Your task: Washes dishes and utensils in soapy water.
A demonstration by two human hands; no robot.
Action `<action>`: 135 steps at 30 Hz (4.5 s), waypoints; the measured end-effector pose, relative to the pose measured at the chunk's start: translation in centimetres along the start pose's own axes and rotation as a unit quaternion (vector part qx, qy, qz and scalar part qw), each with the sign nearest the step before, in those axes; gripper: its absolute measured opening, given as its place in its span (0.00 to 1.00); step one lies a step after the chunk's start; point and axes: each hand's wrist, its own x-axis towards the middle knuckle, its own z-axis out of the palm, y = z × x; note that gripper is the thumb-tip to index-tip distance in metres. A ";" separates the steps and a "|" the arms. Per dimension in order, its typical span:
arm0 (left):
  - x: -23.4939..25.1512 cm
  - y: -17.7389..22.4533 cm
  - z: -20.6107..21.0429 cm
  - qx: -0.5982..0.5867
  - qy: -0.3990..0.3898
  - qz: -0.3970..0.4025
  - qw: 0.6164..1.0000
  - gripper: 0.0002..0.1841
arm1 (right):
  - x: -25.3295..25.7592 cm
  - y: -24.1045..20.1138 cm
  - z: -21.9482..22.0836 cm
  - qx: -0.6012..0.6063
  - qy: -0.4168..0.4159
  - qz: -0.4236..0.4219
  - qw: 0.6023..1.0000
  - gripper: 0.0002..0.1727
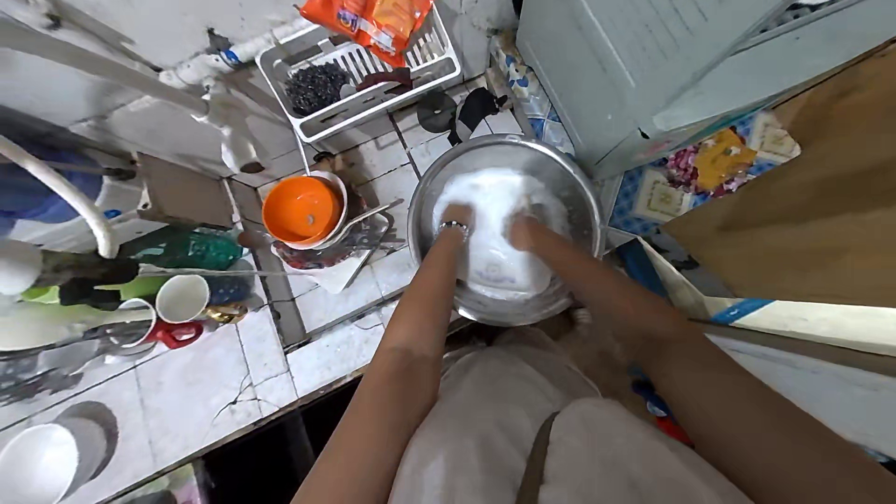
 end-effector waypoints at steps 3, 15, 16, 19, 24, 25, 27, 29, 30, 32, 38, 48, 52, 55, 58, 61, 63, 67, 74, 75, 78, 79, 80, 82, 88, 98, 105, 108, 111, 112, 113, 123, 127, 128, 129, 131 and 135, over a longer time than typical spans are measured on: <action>-0.7 0.4 -0.2 0.021 -0.010 0.010 1.000 0.19 | -0.3 -4.7 1.4 0.044 -0.028 -0.044 0.998 0.23; -0.5 -1.2 0.4 -0.099 -0.007 -0.079 0.992 0.27 | -8.8 -0.3 2.6 0.006 -0.073 0.043 0.996 0.45; -0.8 -1.1 0.2 -0.105 -0.001 -0.081 0.991 0.28 | -7.5 -0.1 2.1 0.009 -0.055 0.057 0.997 0.45; -1.2 -0.8 0.1 -0.114 0.013 -0.071 0.991 0.26 | -2.8 -1.2 1.5 0.035 0.000 0.048 0.998 0.39; -1.5 -0.7 0.4 -0.042 -0.016 -0.056 0.997 0.20 | -5.0 -6.4 3.5 0.013 -0.129 0.000 0.992 0.38; -1.4 -0.7 0.6 -0.056 -0.013 -0.062 0.996 0.21 | -6.0 -6.3 4.2 0.004 -0.133 -0.010 0.991 0.42; -1.3 -1.1 0.5 -0.089 -0.004 -0.065 0.994 0.23 | -7.4 -4.6 4.4 0.000 -0.121 -0.010 0.993 0.51; -1.5 -1.2 0.3 -0.097 -0.007 -0.061 0.993 0.24 | -7.5 -2.1 3.2 0.032 -0.087 0.036 0.995 0.51; -1.5 -1.3 0.2 -0.096 -0.009 -0.058 0.994 0.24 | -6.7 -1.0 2.7 0.050 -0.064 0.054 0.995 0.50; -1.5 -1.6 0.3 -0.091 -0.008 -0.055 0.994 0.25 | -3.5 -0.1 2.1 0.070 -0.028 0.065 0.995 0.47; -2.4 -1.8 0.7 -0.022 0.016 0.016 0.999 0.20 | -1.5 -8.5 2.6 0.051 -0.129 0.025 0.990 0.31; -1.0 -1.7 0.6 -0.087 -0.030 -0.062 0.994 0.22 | -10.5 -2.6 5.6 0.042 -0.053 -0.057 0.996 0.49; -1.6 -1.9 0.5 -0.106 -0.018 -0.069 0.992 0.25 | -7.6 0.7 3.4 0.021 -0.016 0.073 0.997 0.44; -2.4 -1.6 0.1 -0.040 -0.031 -0.048 0.998 0.23 | -2.7 1.7 2.8 0.001 0.024 0.049 0.998 0.41; -2.1 -1.4 0.5 0.079 -0.049 -0.004 0.996 0.18 | 0.0 -1.5 0.7 -0.009 -0.039 0.019 0.999 0.45; -2.5 -1.0 0.1 0.059 -0.046 0.006 0.997 0.18 | -0.7 -6.0 1.4 0.005 -0.103 -0.020 0.994 0.34; -2.3 -1.0 0.3 0.045 -0.039 0.005 0.998 0.19 | -1.7 -8.1 2.9 0.040 -0.123 -0.026 0.991 0.28; -1.7 -1.4 1.0 0.038 -0.038 -0.003 0.999 0.19 | -5.9 -8.5 4.5 0.047 -0.181 -0.074 0.980 0.30; -2.4 -1.0 -0.2 -0.126 0.126 -0.062 0.982 0.23 | -11.4 -1.8 4.7 0.028 -0.101 -0.028 0.994 0.24; -2.8 -1.0 -0.7 -0.125 0.147 -0.063 0.979 0.23 | -11.8 -1.3 3.8 0.025 -0.085 -0.002 0.996 0.24; -4.6 -1.1 -2.4 -0.103 0.204 -0.049 0.972 0.23 | -11.6 0.3 1.1 0.048 -0.050 0.016 0.997 0.24; -5.5 -1.3 -3.0 -0.098 0.222 -0.040 0.969 0.22 | -11.1 1.5 0.5 0.068 -0.032 -0.010 0.997 0.23; -6.4 -1.5 -3.5 -0.099 0.239 -0.024 0.966 0.21 | -10.7 2.8 0.0 0.100 0.001 -0.041 0.994 0.22; -8.7 -1.7 -4.2 -0.101 0.285 0.028 0.953 0.22 | -11.5 4.6 -1.4 0.212 0.104 -0.096 0.967 0.16; -13.8 -0.8 -5.1 -0.050 0.340 0.168 0.924 0.16 | -15.4 1.7 -6.6 0.304 0.470 -0.209 0.802 0.13; -16.4 -0.7 -5.7 -0.016 0.389 0.256 0.885 0.06 | -11.5 -4.6 -9.0 0.206 0.222 -0.486 0.820 0.12; -16.8 -2.7 -7.3 -0.018 0.409 0.240 0.880 0.08 | -11.0 -4.6 -10.3 0.142 0.257 -0.527 0.798 0.12; -17.3 -2.6 -7.6 -0.015 0.409 0.233 0.882 0.12 | -10.1 -5.7 -8.3 0.110 0.361 -0.507 0.775 0.19; -17.4 -2.8 -7.6 -0.010 0.401 0.254 0.880 0.12 | -9.1 -5.4 -7.8 0.053 0.403 -0.506 0.761 0.27; -17.2 -3.0 -7.5 -0.012 0.417 0.271 0.867 0.11 | -9.0 -5.0 -7.9 0.045 0.399 -0.508 0.762 0.26; -17.1 -3.4 -7.5 -0.022 0.431 0.286 0.855 0.11 | -9.1 -4.4 -8.2 0.043 0.386 -0.501 0.773 0.23; -17.9 -5.1 -6.4 -0.397 0.514 0.202 0.733 0.13 | -7.2 -2.8 -6.8 0.350 0.537 -0.287 0.712 0.13; -17.1 -4.3 -6.2 -0.483 0.552 0.084 0.674 0.24 | -6.7 -5.2 -5.7 0.438 0.497 -0.171 0.729 0.19; -16.8 -4.1 -6.0 -0.498 0.560 0.070 0.658 0.25 | -6.1 -5.8 -5.1 0.481 0.488 -0.156 0.711 0.20; -16.5 -3.8 -5.7 -0.519 0.563 0.066 0.640 0.26 | -5.2 -6.4 -4.3 0.536 0.492 -0.166 0.666 0.19; -15.6 -2.6 -5.1 -0.565 0.561 0.053 0.603 0.27 | -3.7 -8.3 -3.3 0.640 0.486 -0.211 0.557 0.13; -14.2 -1.8 -3.7 -0.665 0.502 0.053 0.550 0.35 | -3.4 -11.7 -1.1 0.700 0.440 -0.241 0.508 0.13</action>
